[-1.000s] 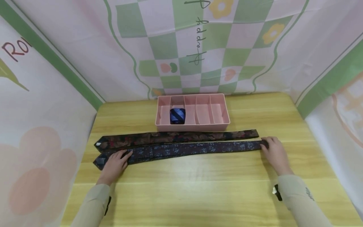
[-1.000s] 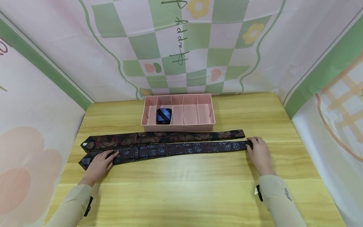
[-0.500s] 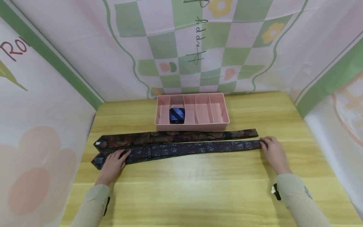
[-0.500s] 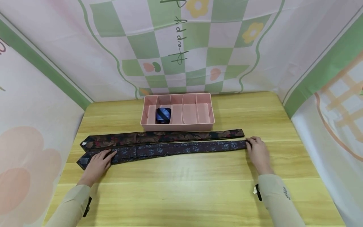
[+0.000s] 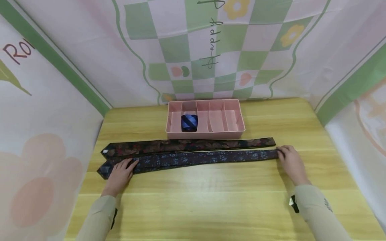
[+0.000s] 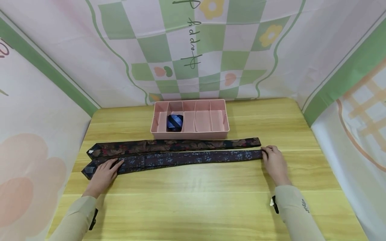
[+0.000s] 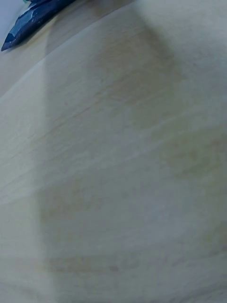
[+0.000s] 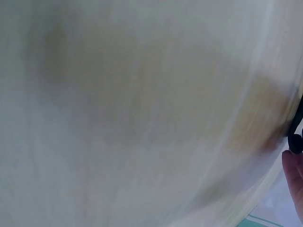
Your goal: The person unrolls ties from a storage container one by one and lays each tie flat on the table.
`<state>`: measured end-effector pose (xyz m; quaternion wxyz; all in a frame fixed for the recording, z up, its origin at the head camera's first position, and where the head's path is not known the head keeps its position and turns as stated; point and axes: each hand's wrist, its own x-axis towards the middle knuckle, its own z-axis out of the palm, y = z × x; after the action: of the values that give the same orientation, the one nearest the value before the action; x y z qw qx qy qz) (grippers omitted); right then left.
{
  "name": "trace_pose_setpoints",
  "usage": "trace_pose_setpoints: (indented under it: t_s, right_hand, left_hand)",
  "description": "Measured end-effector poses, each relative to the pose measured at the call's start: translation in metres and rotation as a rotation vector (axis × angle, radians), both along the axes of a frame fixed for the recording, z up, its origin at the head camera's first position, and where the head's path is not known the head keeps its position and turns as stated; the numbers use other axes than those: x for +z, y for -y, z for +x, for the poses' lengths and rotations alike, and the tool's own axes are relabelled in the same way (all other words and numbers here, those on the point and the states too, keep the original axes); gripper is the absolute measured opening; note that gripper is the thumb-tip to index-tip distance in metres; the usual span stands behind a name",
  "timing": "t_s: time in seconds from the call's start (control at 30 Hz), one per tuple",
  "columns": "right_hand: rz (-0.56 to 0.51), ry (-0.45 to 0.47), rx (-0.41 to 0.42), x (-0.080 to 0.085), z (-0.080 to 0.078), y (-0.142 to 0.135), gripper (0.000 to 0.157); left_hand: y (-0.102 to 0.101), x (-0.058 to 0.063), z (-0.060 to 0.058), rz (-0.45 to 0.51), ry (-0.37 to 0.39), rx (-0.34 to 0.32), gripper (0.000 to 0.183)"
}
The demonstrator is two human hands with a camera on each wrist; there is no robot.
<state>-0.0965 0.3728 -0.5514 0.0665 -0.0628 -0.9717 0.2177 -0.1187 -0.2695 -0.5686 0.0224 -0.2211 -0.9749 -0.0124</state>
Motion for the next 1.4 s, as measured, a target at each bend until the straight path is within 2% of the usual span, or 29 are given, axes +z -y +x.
trace_pose_setpoints:
  t_s: [0.17,0.27,0.4,0.57,0.83,0.97,1.07,1.17,1.23,1.4]
  right_hand:
    - [-0.003,0.059,-0.012,0.001,0.0,-0.001,0.03]
    - [0.0,0.076,-0.014,0.002,0.0,-0.001,0.03]
    - [0.002,0.087,-0.017,0.003,0.0,-0.001,0.03]
    - [-0.002,0.082,-0.028,0.003,0.0,-0.002,0.03]
    - [-0.02,0.064,-0.051,0.003,0.0,-0.002,0.032]
    - [-0.044,0.036,-0.061,0.005,-0.002,-0.001,0.033]
    - [-0.079,-0.001,-0.079,0.008,-0.005,0.0,0.036]
    - [-0.116,-0.024,-0.109,0.013,-0.01,0.002,0.04]
    - [-0.139,-0.027,-0.127,0.019,-0.013,0.005,0.043]
    - [-0.183,-0.059,-0.163,0.035,-0.022,0.02,0.048]
  left_hand:
    - [-0.003,0.0,-0.001,-0.01,0.042,0.034,0.046]
    - [-0.006,0.001,-0.002,0.0,0.034,0.058,0.041]
    - [-0.014,0.001,-0.006,0.029,-0.032,0.072,0.033]
    - [-0.028,0.004,-0.018,0.062,-0.14,0.1,0.026]
    - [-0.065,0.02,-0.043,0.14,-0.205,0.172,0.027]
    - [-0.089,0.031,-0.055,0.246,-0.192,0.224,0.028]
    - [-0.107,0.038,-0.063,0.325,-0.153,0.258,0.029]
    - [-0.124,0.043,-0.071,0.364,-0.119,0.275,0.031]
    - [-0.134,0.046,-0.075,0.369,-0.104,0.271,0.031]
    - [-0.152,0.05,-0.084,0.286,-0.116,0.211,0.032]
